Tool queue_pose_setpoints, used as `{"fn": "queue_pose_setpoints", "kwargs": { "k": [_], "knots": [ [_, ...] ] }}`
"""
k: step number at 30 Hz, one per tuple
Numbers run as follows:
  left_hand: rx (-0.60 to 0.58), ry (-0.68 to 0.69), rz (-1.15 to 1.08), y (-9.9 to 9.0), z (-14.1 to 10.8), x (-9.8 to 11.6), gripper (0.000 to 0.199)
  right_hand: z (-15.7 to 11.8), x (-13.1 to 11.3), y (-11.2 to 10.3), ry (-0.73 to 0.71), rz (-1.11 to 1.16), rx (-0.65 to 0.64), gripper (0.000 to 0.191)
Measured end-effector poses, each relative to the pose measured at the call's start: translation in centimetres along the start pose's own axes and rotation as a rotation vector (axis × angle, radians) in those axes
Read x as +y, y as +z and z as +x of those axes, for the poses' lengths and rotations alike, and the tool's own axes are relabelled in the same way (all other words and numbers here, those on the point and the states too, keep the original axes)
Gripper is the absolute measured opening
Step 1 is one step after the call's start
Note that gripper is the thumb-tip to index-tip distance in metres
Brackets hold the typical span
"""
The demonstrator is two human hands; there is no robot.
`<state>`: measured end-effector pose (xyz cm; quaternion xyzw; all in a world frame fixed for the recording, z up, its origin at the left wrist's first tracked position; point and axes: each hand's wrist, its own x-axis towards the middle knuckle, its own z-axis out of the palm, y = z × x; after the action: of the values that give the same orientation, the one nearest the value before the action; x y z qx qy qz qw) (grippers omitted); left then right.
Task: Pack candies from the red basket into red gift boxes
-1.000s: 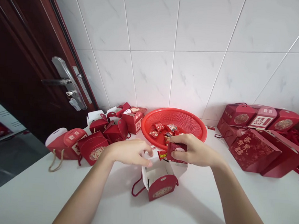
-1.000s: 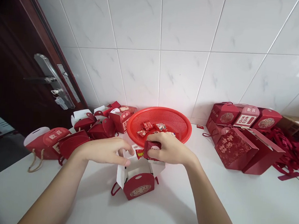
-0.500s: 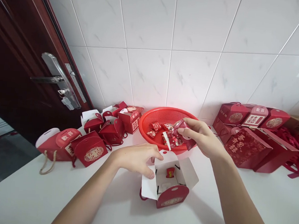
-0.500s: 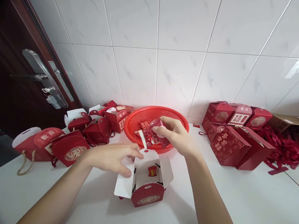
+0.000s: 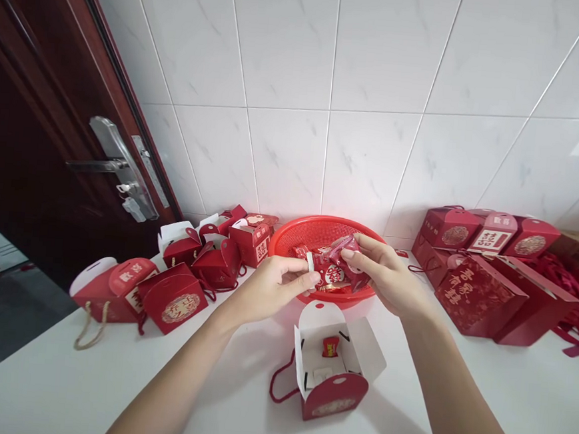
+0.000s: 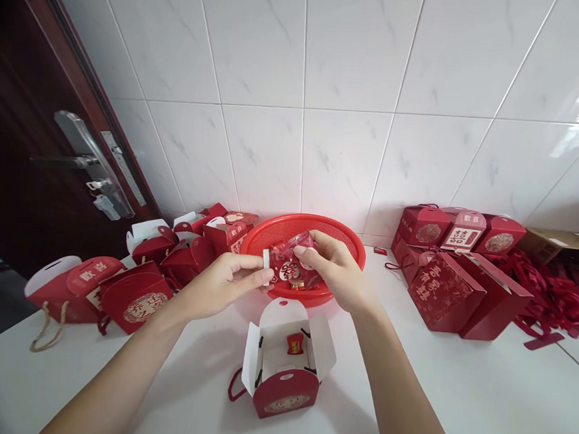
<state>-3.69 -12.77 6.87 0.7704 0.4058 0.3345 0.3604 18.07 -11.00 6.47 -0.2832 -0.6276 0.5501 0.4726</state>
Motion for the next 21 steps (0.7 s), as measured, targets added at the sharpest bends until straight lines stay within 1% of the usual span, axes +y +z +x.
{"fn": "queue_pose_setpoints", "kwargs": {
  "k": [2,6,9,12,16,19,21],
  "knots": [
    [0.053,0.022,-0.041,0.0,0.2,-0.1,0.043,0.0,0.0,0.0,0.008,0.004,0.017,0.024],
    [0.137,0.05,-0.102,-0.3,0.4,-0.4,0.042,0.0,-0.2,-0.2,0.008,-0.014,0.113,0.025],
    [0.144,0.04,-0.11,-0.6,0.4,-0.6,0.038,0.1,-0.3,-0.5,0.018,-0.003,0.156,0.026],
    [0.15,0.041,-0.077,-0.8,0.3,-0.5,0.039,0.0,-0.5,-0.8,0.033,-0.017,0.187,0.028],
    [0.158,0.092,-0.045,-0.8,0.2,-0.2,0.042,0.0,-0.8,-1.2,0.025,-0.04,0.208,0.029],
    [0.176,0.128,-0.054,-0.5,0.2,-0.1,0.045,0.0,-0.9,-1.3,0.044,0.003,0.22,0.03],
    [0.226,0.147,-0.099,-0.3,0.3,-0.3,0.035,0.1,-0.7,-1.1,0.08,0.079,0.196,0.033]
  ]
}}
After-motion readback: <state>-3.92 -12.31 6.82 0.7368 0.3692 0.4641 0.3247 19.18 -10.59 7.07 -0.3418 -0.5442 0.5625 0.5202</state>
